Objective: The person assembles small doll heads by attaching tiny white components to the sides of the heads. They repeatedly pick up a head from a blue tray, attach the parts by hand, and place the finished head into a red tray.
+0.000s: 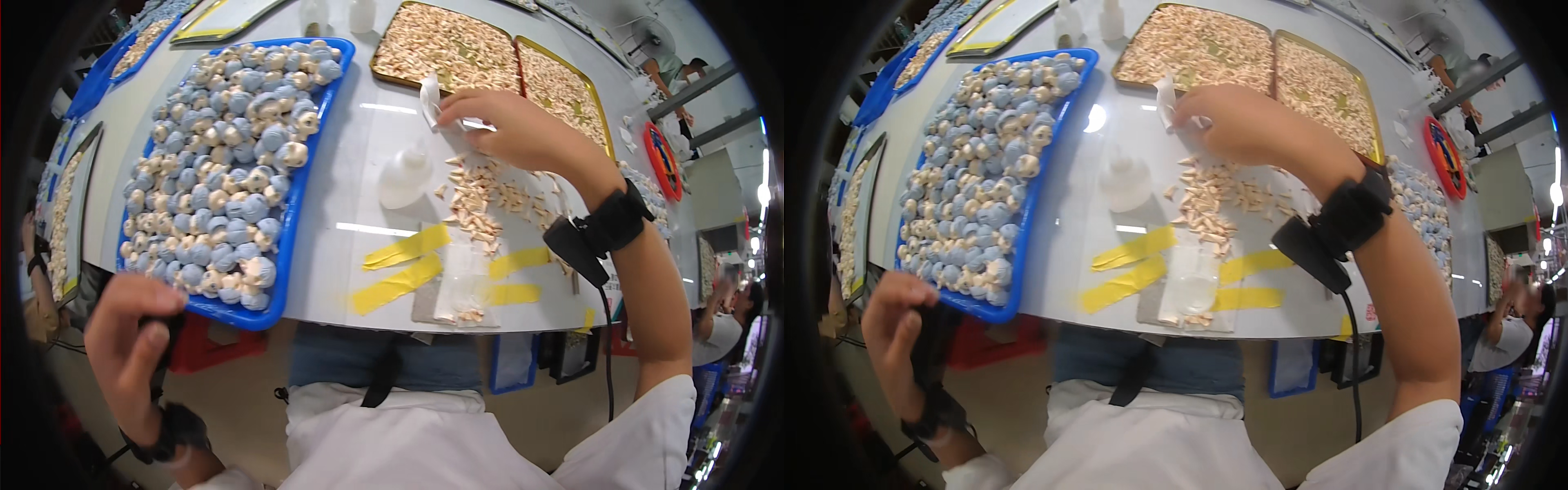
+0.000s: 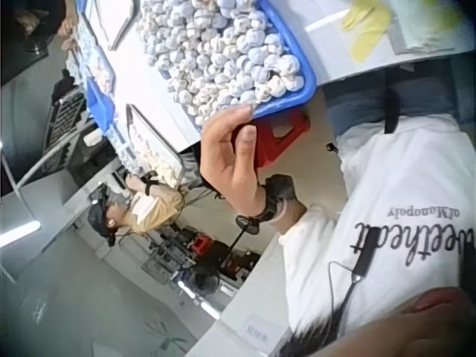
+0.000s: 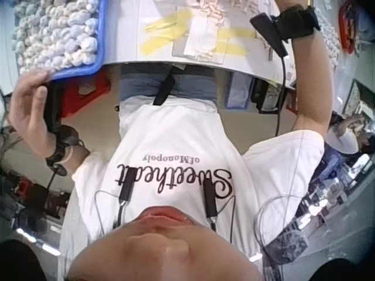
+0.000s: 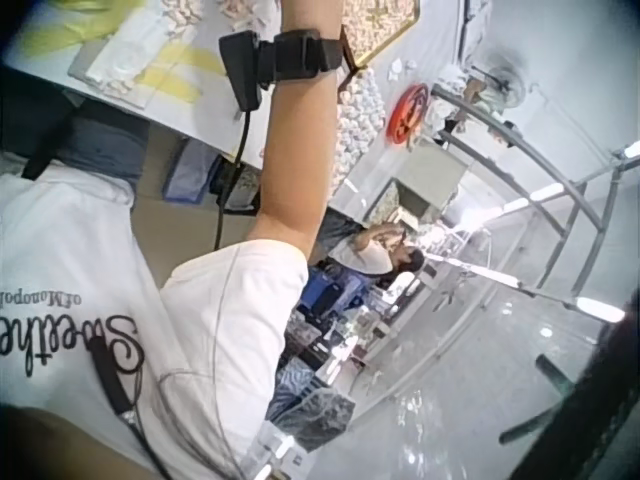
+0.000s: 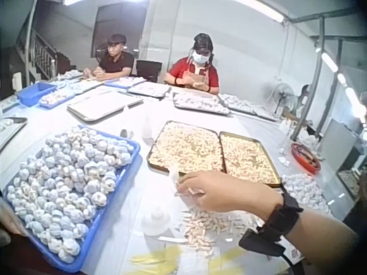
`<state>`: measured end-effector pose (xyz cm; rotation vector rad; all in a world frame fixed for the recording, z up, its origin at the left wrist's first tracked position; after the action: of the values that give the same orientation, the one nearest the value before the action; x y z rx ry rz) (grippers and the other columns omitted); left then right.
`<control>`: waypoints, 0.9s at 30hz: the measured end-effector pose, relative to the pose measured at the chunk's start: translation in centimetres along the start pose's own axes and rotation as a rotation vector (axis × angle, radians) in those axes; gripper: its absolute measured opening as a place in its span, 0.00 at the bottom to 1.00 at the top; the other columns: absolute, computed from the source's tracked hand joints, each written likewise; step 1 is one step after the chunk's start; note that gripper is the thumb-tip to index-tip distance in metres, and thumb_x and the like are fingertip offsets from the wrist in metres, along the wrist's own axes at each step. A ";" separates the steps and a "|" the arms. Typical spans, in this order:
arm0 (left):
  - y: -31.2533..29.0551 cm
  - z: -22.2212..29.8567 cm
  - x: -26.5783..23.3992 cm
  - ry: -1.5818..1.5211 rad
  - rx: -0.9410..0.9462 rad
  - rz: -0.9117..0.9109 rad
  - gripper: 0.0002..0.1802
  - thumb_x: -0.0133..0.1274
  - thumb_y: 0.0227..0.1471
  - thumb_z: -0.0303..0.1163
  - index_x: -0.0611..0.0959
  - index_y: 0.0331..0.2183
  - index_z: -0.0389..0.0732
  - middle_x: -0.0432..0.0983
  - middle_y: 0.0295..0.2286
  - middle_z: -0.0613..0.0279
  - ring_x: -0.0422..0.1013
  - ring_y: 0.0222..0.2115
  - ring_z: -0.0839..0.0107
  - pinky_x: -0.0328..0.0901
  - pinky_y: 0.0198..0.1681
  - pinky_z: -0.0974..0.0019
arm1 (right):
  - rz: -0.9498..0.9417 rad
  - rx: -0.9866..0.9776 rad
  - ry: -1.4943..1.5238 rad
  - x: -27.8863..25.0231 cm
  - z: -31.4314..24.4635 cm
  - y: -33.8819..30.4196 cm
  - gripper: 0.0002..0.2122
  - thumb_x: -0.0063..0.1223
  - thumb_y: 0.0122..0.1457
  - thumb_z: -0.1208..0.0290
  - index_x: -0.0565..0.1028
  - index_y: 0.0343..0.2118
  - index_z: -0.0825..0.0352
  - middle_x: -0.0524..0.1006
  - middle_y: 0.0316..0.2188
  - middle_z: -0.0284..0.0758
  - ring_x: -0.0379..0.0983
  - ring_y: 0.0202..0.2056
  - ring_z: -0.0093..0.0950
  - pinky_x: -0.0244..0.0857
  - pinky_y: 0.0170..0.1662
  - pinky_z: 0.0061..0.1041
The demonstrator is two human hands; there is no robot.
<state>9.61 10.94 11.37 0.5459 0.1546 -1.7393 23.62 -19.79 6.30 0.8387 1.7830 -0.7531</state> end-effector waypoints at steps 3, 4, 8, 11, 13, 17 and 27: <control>5.4 0.2 -0.1 0.041 0.039 -0.073 0.09 0.46 0.49 0.26 0.74 0.33 0.31 0.71 0.32 0.57 0.66 0.34 0.72 0.60 0.39 0.70 | 0.053 0.037 0.153 -0.2 -0.6 -1.3 0.13 0.45 0.49 0.81 0.73 0.39 0.67 0.70 0.44 0.35 0.67 0.45 0.31 0.61 0.47 0.26; 7.4 0.9 0.1 0.098 0.076 -0.087 0.08 0.46 0.49 0.24 0.74 0.34 0.32 0.71 0.33 0.58 0.66 0.34 0.73 0.60 0.40 0.69 | 0.079 -0.005 0.120 -0.9 -0.9 -1.8 0.12 0.46 0.50 0.79 0.73 0.38 0.66 0.72 0.42 0.34 0.67 0.43 0.28 0.62 0.45 0.25; 13.5 1.0 4.2 0.376 0.316 -0.272 0.07 0.46 0.50 0.24 0.74 0.35 0.37 0.70 0.34 0.62 0.66 0.36 0.72 0.60 0.41 0.70 | 0.090 0.078 0.153 -2.7 -0.8 -4.5 0.10 0.49 0.50 0.72 0.74 0.37 0.65 0.75 0.35 0.36 0.70 0.37 0.28 0.65 0.40 0.26; 14.6 0.3 7.2 0.651 0.446 -0.357 0.07 0.49 0.49 0.25 0.73 0.34 0.38 0.68 0.33 0.62 0.66 0.34 0.71 0.61 0.37 0.71 | 0.125 0.109 0.175 -3.5 0.2 -7.9 0.10 0.49 0.49 0.72 0.74 0.36 0.65 0.75 0.32 0.34 0.70 0.35 0.26 0.64 0.38 0.25; 15.1 -0.7 7.1 0.638 0.274 -0.354 0.07 0.50 0.47 0.25 0.73 0.33 0.37 0.68 0.33 0.63 0.65 0.33 0.71 0.61 0.36 0.72 | 0.120 0.172 0.201 -3.4 1.7 -9.9 0.10 0.50 0.47 0.72 0.75 0.34 0.66 0.75 0.32 0.34 0.70 0.33 0.26 0.63 0.36 0.24; 14.2 -3.4 4.8 0.605 -0.064 -0.412 0.10 0.53 0.43 0.23 0.72 0.32 0.37 0.67 0.31 0.63 0.65 0.32 0.73 0.60 0.35 0.73 | 0.144 0.211 0.201 -2.4 3.7 -12.7 0.10 0.52 0.44 0.74 0.75 0.32 0.67 0.75 0.31 0.34 0.69 0.33 0.26 0.63 0.36 0.25; 10.3 -1.3 1.9 0.740 0.049 -0.224 0.11 0.50 0.40 0.17 0.74 0.31 0.37 0.68 0.32 0.64 0.65 0.31 0.75 0.59 0.33 0.75 | 0.230 0.230 0.153 -1.7 4.8 -13.4 0.10 0.56 0.40 0.76 0.74 0.29 0.67 0.73 0.27 0.35 0.68 0.30 0.29 0.63 0.34 0.26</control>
<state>19.47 7.18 11.31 1.2299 0.7162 -1.6807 15.61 -31.55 7.87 1.2612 1.7151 -0.7674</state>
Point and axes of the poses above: each hand's wrist, its own y-axis towards the middle knuckle, its own x-axis out of the palm, z = x × y, the point moved 8 cm from there along y, towards the middle knuckle
